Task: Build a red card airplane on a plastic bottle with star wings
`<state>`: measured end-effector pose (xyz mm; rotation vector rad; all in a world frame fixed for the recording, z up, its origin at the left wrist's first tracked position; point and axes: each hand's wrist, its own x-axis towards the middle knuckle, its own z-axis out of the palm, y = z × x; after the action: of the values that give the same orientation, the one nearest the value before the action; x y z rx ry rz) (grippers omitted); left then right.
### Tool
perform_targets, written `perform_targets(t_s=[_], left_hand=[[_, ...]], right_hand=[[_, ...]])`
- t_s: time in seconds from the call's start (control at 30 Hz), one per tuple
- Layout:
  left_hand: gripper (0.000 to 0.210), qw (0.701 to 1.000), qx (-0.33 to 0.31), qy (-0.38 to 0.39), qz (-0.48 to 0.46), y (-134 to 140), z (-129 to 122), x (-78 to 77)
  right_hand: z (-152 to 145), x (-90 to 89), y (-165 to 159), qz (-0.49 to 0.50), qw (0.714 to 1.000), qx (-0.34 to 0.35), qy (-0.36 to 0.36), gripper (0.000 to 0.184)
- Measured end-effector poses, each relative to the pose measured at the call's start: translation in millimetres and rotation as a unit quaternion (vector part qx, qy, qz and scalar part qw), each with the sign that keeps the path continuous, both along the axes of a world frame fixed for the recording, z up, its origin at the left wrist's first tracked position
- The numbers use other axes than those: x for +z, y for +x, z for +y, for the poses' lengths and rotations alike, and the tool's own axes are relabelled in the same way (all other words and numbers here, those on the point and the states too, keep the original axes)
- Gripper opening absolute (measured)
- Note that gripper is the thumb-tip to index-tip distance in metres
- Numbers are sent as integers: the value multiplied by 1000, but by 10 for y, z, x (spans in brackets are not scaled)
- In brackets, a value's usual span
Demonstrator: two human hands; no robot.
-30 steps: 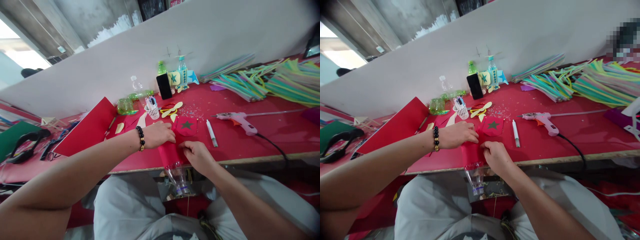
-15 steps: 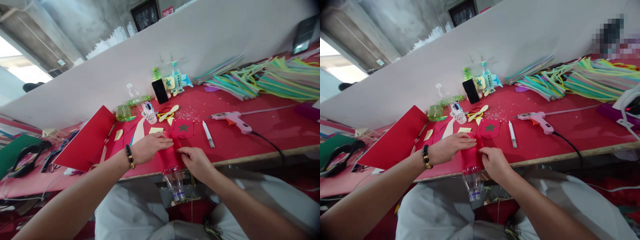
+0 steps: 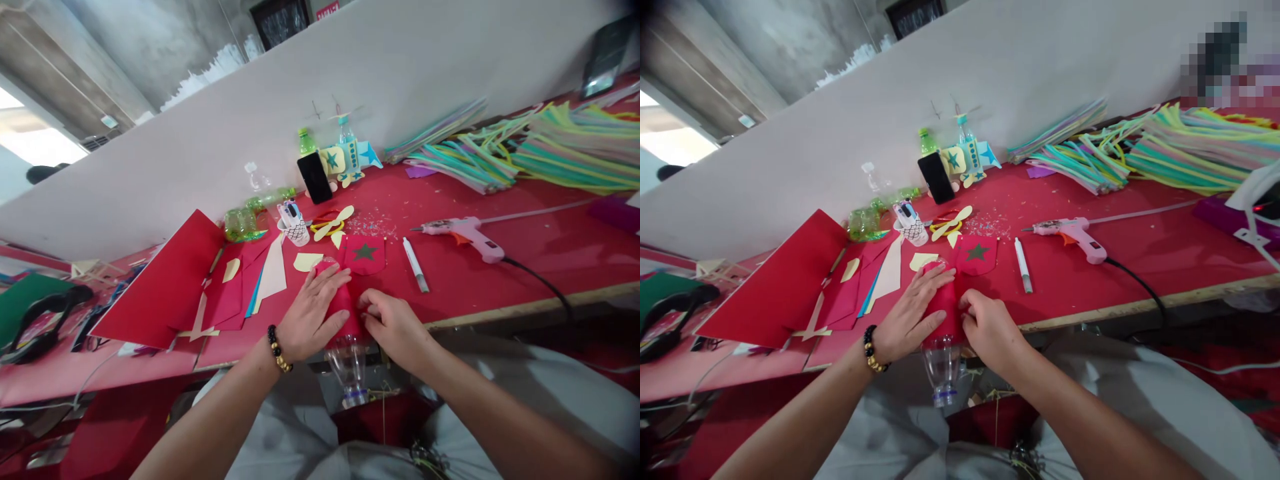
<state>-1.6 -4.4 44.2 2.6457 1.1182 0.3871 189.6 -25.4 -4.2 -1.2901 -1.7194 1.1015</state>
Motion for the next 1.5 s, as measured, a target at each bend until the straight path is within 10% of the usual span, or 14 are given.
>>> perform_targets(t_s=[0.23,0.37,0.5,0.67,0.87,1.2,1.5], left_hand=[[64,999,-12,-24,43,9,-82,68],[67,998,2,-39,57,64,-99,83],[68,997,4,-51,64,88,-94,105],[67,997,3,-54,55,43,-77,83],[64,998,-2,-49,36,19,-69,51],[65,999,-22,-32,17,2,-70,32],[66,995,-3,-43,90,211,-74,125]], right_hand=[[-154,-5,-101,21,998,47,-39,18],[4,145,149,-82,995,23,55,11],[312,300,370,-257,945,15,202,20],[655,300,325,-445,866,107,200,26],[927,318,351,-448,870,51,200,29],[-1,13,346,-309,893,175,276,36],[24,-56,345,-305,899,187,252,46]])
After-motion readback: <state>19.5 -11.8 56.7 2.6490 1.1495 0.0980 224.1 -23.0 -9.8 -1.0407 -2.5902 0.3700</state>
